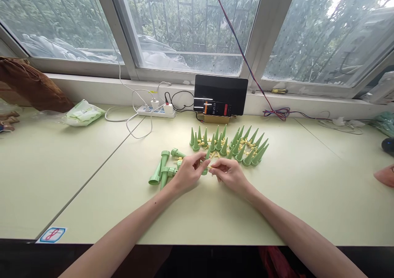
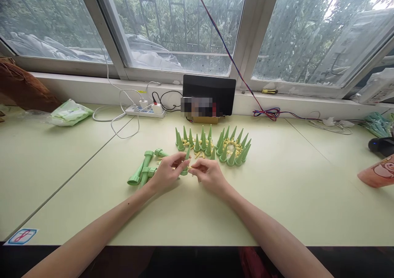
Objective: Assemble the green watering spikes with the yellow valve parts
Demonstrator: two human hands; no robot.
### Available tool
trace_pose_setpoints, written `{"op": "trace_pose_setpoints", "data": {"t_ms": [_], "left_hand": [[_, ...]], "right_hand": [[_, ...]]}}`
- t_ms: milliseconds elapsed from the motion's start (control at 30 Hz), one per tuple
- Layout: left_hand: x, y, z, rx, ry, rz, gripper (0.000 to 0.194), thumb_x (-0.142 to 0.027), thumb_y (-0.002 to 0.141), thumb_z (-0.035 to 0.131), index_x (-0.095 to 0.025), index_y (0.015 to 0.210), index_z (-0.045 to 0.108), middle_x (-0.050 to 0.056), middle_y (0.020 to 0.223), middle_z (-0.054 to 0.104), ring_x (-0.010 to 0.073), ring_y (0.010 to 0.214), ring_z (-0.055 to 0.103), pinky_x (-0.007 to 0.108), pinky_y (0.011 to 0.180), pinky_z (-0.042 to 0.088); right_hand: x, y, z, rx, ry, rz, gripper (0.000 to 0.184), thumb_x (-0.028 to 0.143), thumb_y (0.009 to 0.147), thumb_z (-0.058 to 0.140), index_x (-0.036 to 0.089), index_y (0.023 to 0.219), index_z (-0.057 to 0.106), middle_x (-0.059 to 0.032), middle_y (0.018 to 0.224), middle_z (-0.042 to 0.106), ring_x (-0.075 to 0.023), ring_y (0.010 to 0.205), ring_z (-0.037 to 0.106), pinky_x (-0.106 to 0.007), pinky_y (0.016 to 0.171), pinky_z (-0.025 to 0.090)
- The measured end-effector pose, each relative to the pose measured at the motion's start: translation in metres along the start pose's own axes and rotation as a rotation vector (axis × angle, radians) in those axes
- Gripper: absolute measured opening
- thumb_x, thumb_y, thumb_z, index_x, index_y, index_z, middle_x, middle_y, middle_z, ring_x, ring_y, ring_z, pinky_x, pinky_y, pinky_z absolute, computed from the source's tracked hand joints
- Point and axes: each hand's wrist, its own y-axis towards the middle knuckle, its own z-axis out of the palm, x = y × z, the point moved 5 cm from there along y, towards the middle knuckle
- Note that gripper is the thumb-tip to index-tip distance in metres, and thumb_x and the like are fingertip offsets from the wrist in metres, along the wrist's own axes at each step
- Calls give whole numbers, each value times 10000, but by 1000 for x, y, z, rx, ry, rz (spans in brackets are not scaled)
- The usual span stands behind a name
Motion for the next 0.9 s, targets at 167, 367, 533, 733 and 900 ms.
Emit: {"op": "trace_pose_setpoints", "data": {"t_ms": [167,367,533,733,900], "left_hand": [[1,-2,2,6,70,57,191,-335,962,518,-177,866,566,-41,637,421,97,557,358,226,527,303],[-1,-5,6,10,91,134,142,-294,974,510,-182,915,574,-29,689,483,99,580,371,232,556,317],[1,-3,7,-1,52,39,177,-306,960,531,-182,834,531,-48,638,394,99,571,340,232,548,300],[0,3,2,-49,-143,-125,309,-392,928,571,-176,725,485,-50,607,344,93,546,310,229,493,257],[7,5,-2,-41,-295,-219,345,-438,918,587,-178,725,467,-55,612,320,78,516,293,219,464,264]], "right_hand": [[-5,0,2,80,233,147,319,458,827,713,182,693,626,11,591,617,-90,395,470,-240,399,386],[-15,-1,4,167,436,379,371,487,763,766,166,659,609,19,567,596,-62,394,418,-191,336,274],[-13,2,5,99,335,320,395,520,806,721,172,677,587,20,567,581,-74,386,438,-206,350,311],[5,1,-3,-119,-226,-83,256,442,921,617,187,895,628,-10,727,621,-114,501,523,-254,482,438],[10,-3,2,-55,-534,-417,160,301,1005,510,207,1021,639,-71,919,654,-156,692,599,-270,622,488]]}}
